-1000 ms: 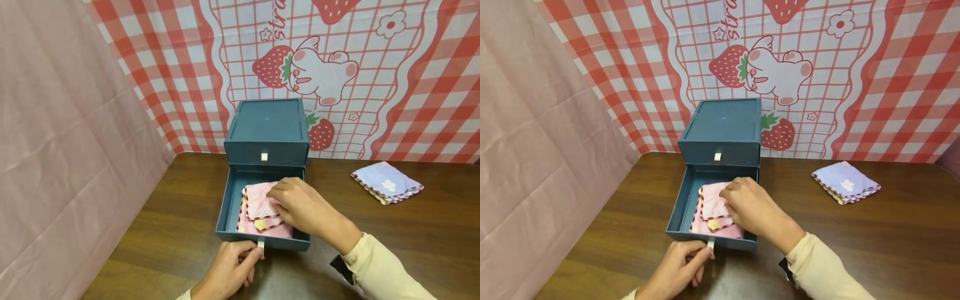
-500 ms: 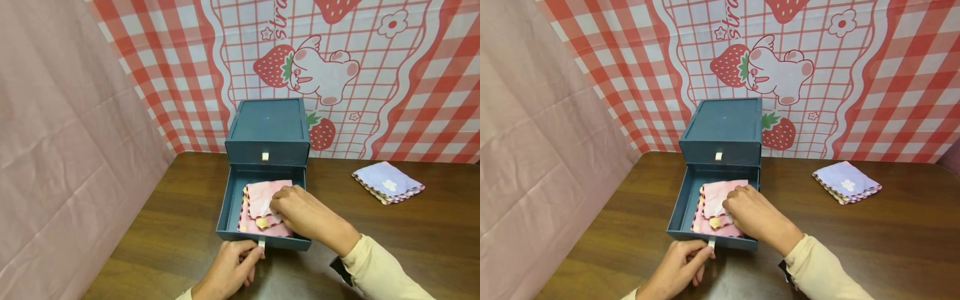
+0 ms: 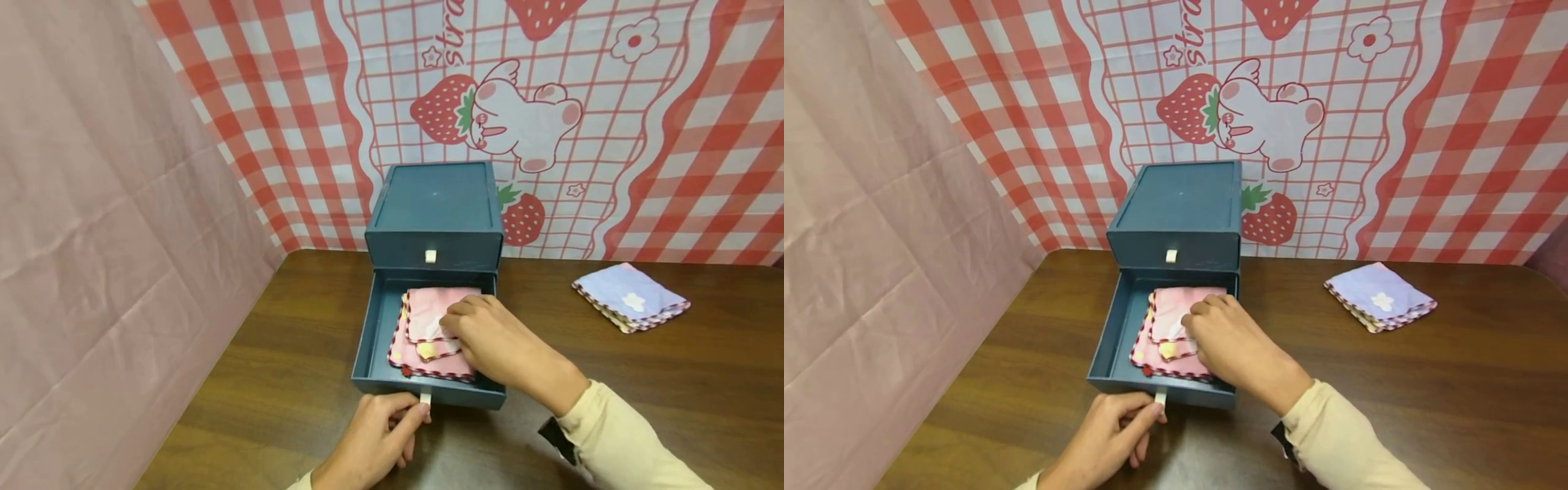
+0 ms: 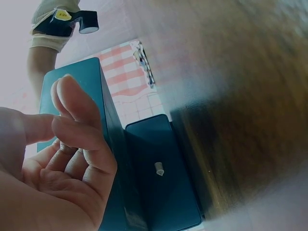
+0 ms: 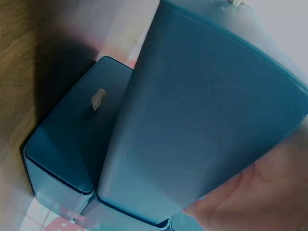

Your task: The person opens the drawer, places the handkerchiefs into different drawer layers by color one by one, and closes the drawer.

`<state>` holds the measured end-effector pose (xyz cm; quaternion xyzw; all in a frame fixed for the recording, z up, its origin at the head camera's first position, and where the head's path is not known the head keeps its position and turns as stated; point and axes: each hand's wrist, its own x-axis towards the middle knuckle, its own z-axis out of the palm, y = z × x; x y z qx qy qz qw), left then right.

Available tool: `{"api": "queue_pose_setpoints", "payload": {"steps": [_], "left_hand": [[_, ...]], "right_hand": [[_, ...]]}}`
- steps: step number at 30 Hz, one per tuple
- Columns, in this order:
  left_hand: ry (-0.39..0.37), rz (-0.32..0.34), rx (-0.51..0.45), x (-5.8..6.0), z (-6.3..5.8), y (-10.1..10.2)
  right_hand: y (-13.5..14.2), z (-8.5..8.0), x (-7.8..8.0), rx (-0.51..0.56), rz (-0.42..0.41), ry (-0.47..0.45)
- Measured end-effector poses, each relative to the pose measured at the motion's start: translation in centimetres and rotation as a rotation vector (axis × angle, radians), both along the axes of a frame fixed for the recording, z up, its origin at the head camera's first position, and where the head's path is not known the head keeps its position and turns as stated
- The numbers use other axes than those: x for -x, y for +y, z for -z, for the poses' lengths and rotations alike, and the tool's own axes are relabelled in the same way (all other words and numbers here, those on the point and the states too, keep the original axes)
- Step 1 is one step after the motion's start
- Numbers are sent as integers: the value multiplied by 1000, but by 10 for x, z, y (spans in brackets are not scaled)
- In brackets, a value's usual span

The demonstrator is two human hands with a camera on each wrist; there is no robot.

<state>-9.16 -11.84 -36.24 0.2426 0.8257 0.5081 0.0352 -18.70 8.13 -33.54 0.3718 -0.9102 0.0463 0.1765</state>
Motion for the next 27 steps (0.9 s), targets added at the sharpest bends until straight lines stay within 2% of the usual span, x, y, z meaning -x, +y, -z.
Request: {"api": "queue_pose_setpoints", "payload": {"steps": [8, 16, 27], "left_hand": [[15, -5, 5, 1, 1, 0], [-17, 7, -11, -1, 1, -2], [-44, 4, -18, -1, 0, 0]], "right_hand": [[1, -10, -1, 81, -54, 24], [7, -16, -6, 147, -83, 36], [26, -30, -25, 138, -61, 19]]}}
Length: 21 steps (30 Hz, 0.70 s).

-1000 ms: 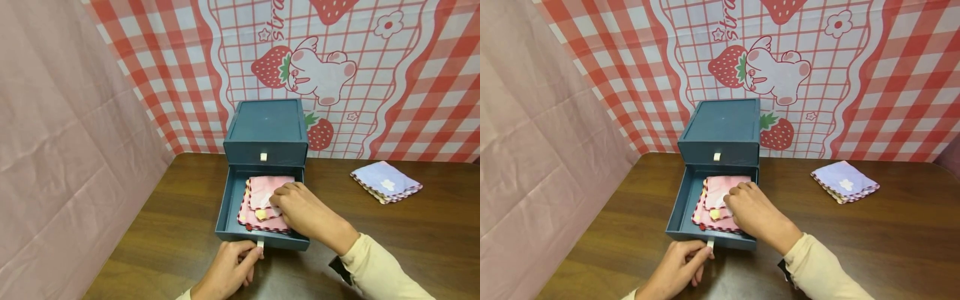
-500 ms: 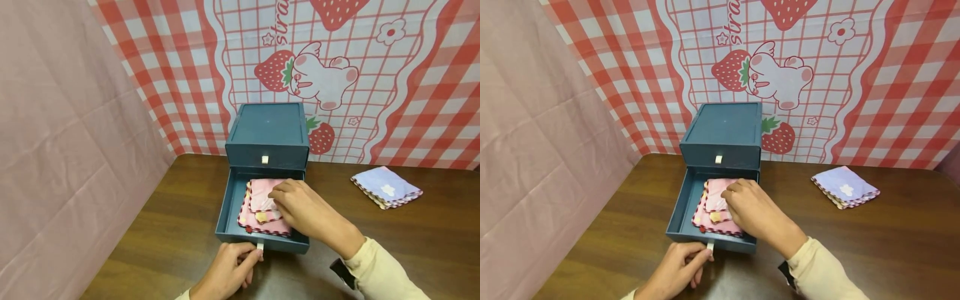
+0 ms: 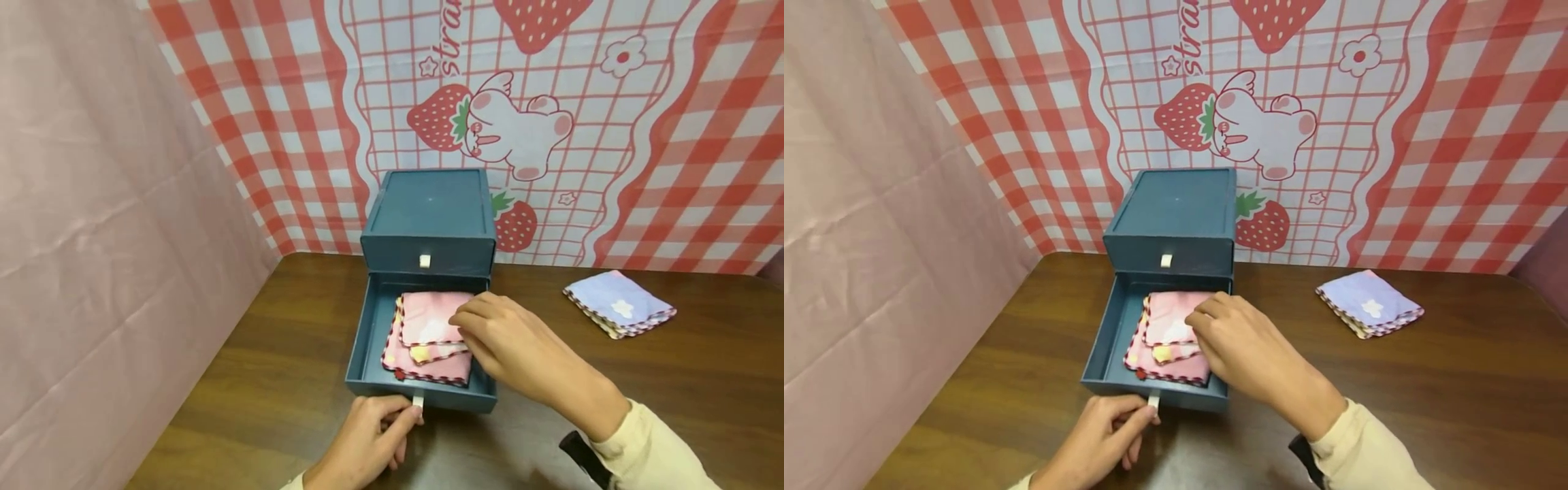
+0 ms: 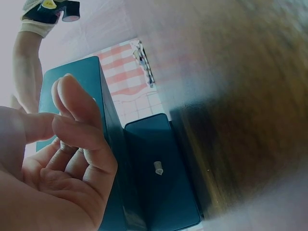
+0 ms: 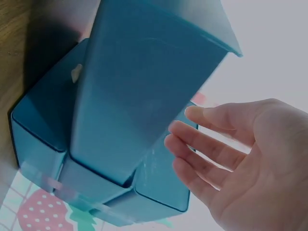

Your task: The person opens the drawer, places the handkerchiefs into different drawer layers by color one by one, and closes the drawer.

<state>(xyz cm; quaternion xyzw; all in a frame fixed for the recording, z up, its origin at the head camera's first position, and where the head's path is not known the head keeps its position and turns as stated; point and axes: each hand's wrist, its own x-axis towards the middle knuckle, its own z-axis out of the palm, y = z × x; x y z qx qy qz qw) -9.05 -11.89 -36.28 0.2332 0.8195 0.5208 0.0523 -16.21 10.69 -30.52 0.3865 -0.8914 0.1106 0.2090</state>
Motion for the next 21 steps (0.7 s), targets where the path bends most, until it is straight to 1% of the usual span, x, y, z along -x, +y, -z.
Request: {"api": "queue_pose_setpoints", "payload": {"steps": [6, 11, 16, 21], "left_hand": [[-40, -7, 22, -1, -1, 0], [-73, -5, 26, 0, -2, 0], [-75, -3, 26, 0, -2, 0], [-68, -10, 26, 0, -1, 1]], "right_hand": [[11, -9, -13, 23, -8, 29], [26, -12, -19, 52, 8, 60], [41, -10, -21, 67, 26, 89], [51, -6, -16, 62, 46, 100]]}}
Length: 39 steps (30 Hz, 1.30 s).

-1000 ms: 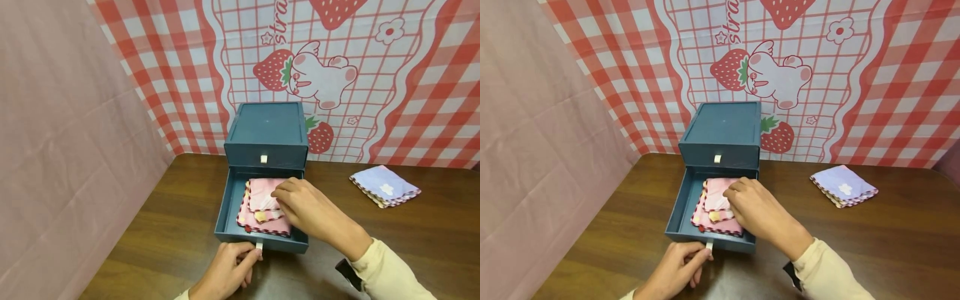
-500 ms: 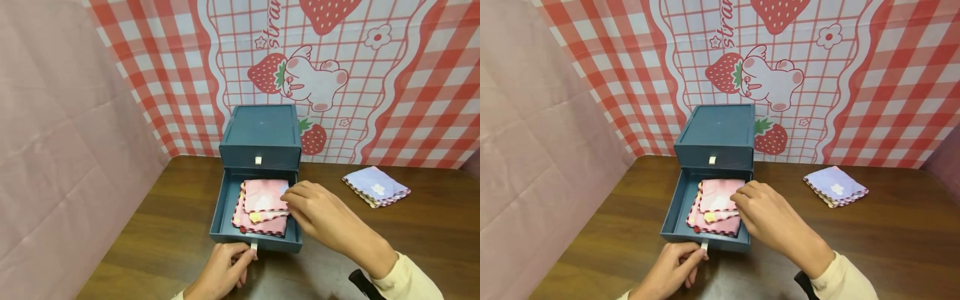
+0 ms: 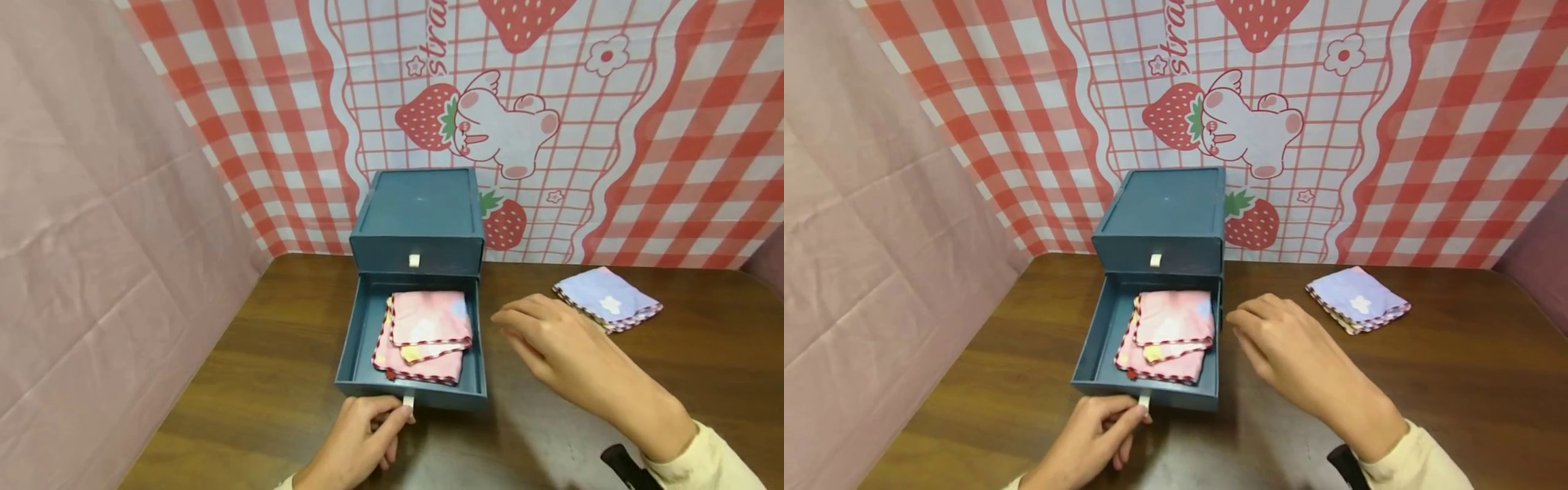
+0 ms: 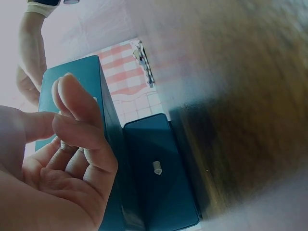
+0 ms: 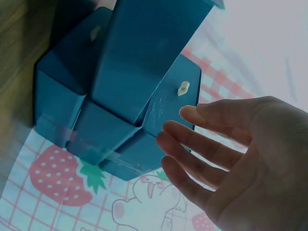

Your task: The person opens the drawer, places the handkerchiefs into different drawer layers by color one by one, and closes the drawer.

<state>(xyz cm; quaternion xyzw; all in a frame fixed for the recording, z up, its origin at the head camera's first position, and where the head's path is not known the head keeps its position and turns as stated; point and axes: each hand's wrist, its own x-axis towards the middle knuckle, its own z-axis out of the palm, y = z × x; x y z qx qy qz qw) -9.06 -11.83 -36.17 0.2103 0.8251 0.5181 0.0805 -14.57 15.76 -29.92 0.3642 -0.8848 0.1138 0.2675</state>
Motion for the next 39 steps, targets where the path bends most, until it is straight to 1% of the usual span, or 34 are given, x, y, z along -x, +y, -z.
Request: {"api": "queue_pose_setpoints", "payload": {"steps": [8, 14, 18, 24, 27, 33, 36, 39], "left_hand": [[-6, -14, 4, -1, 0, -1], [-14, -18, 4, -2, 0, -2], [-26, -19, -2, -2, 0, -3], [-27, -19, -6, -2, 0, -3], [-29, -15, -10, -2, -1, -3], [-21, -9, -23, -3, -2, -2], [-24, -15, -50, -3, -2, -1], [-14, -21, -94, -3, -2, 0]], "right_hand": [[8, 1, 11, 17, 20, -27], [26, 1, 24, 62, 72, -18], [39, 1, 35, 78, 116, -25], [63, 3, 49, 117, 224, -90], [79, 8, 54, 139, 280, -118], [110, 20, 67, 160, 347, -95], [124, 24, 73, 164, 379, -98], [137, 30, 77, 166, 417, -128]]}}
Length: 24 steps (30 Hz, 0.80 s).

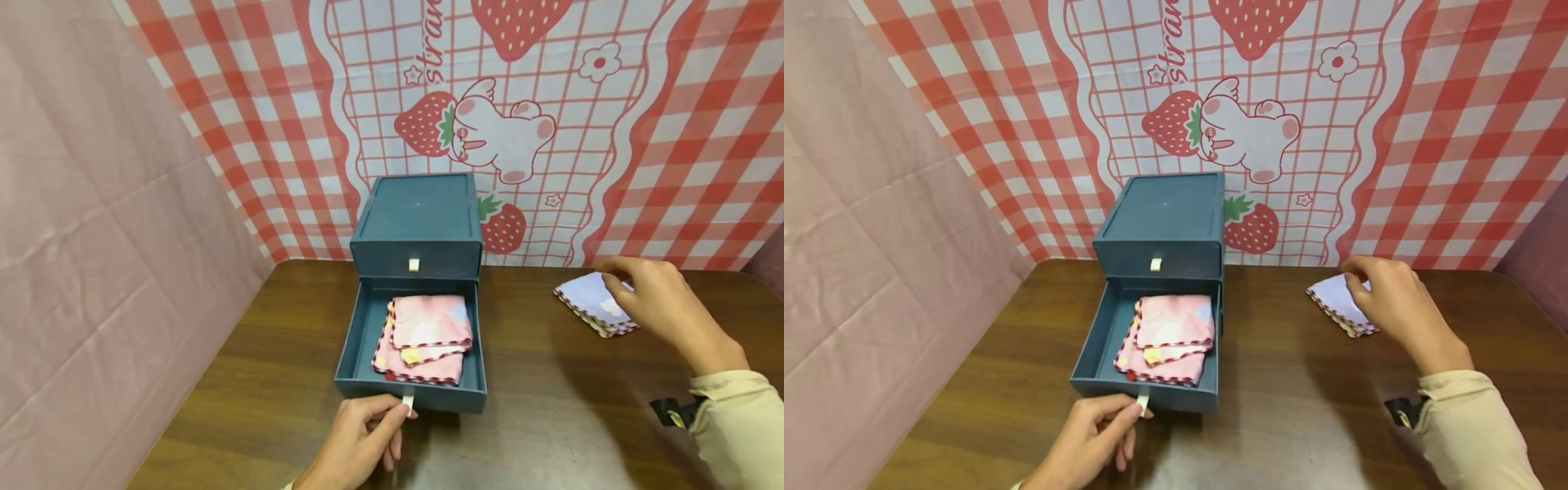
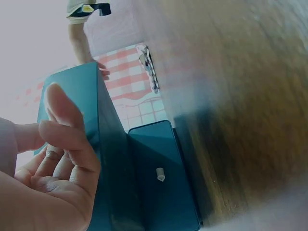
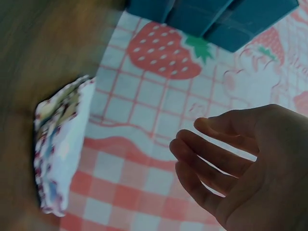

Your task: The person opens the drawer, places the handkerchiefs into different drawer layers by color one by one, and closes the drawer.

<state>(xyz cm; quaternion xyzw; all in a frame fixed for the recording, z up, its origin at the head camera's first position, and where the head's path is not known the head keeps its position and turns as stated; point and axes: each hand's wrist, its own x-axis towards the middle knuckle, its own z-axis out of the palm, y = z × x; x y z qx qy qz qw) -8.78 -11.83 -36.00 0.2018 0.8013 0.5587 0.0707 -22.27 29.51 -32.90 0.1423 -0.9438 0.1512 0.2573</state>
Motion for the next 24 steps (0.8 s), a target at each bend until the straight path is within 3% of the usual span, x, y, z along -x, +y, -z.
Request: {"api": "queue_pose_setpoints", "payload": {"steps": [5, 12, 14, 17, 20, 24], "left_hand": [[20, 4, -77, 1, -2, 2], [25, 9, -143, 14, 22, 4], [10, 12, -166, 15, 20, 7], [-48, 12, -191, 13, 12, 8], [-97, 7, -193, 9, 0, 5], [-97, 12, -190, 2, -12, -1]], "right_hand": [[23, 10, 8, -17, 12, -96], [70, 31, 13, -77, 51, -252], [80, 39, 15, -106, 56, -289], [87, 53, 18, -150, -4, -325], [84, 68, 22, -190, -84, -336], [75, 76, 28, -209, -110, -399]]}}
